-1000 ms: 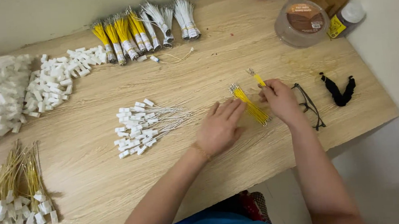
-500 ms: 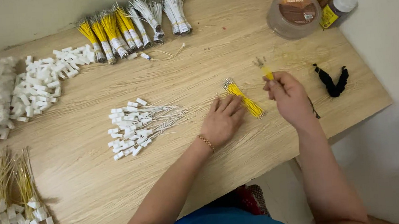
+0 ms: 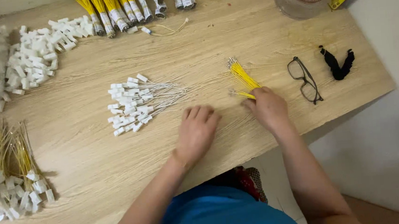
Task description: Assembling yellow wires into white plastic connectors on a wooden table
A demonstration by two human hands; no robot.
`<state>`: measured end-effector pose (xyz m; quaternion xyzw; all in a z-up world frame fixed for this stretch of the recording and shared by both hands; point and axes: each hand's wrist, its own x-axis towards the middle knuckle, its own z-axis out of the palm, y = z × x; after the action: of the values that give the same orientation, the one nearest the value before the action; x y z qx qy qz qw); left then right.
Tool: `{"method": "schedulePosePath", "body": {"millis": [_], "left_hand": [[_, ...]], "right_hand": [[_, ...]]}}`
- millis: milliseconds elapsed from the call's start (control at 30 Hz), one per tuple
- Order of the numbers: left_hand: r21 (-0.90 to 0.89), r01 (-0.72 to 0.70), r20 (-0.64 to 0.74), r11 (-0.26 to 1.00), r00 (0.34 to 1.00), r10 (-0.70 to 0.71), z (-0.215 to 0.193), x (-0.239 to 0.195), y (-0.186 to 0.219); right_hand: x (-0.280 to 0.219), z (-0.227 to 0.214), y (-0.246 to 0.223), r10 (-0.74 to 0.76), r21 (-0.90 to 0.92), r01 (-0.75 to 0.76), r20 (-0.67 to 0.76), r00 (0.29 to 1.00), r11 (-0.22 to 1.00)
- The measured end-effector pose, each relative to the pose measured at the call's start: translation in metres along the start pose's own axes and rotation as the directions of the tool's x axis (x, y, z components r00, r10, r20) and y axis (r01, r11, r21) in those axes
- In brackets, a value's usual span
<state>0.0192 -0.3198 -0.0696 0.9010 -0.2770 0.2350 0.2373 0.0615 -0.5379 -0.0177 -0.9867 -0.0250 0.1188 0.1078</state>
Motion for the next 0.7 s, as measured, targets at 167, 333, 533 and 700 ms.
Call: {"method": "schedulePosePath", "body": {"millis": [167, 333, 533, 700], "left_hand": [[-0.139, 0.144, 0.093, 0.98, 0.987, -0.132, -0.069, -0.051, 0.022], [-0.336, 0.301, 0.129, 0.892, 0.953, -0.273, -0.102, -0.078, 0.031], [-0.883, 0.445, 0.454, -0.15, 0.728, -0.513, -0.087, -0.086, 0.03], [-0.852, 0.361, 0.521, -0.38, 0.664, -0.537, -0.076, -0.078, 0.046]], "right_hand": [[-0.001, 0.016, -0.009, 0.043, -0.029, -0.043, 0.007, 0.999, 0.999], [-0.058, 0.012, -0.067, -0.022, 0.166, 0.018, 0.021, 1.0, 0.986], [-0.11, 0.044, -0.123, -0.297, 0.677, 0.027, 0.285, 0.911, 0.735], [-0.112, 0.049, -0.13, -0.419, 0.946, -0.081, 0.215, 0.882, 0.315]]}}
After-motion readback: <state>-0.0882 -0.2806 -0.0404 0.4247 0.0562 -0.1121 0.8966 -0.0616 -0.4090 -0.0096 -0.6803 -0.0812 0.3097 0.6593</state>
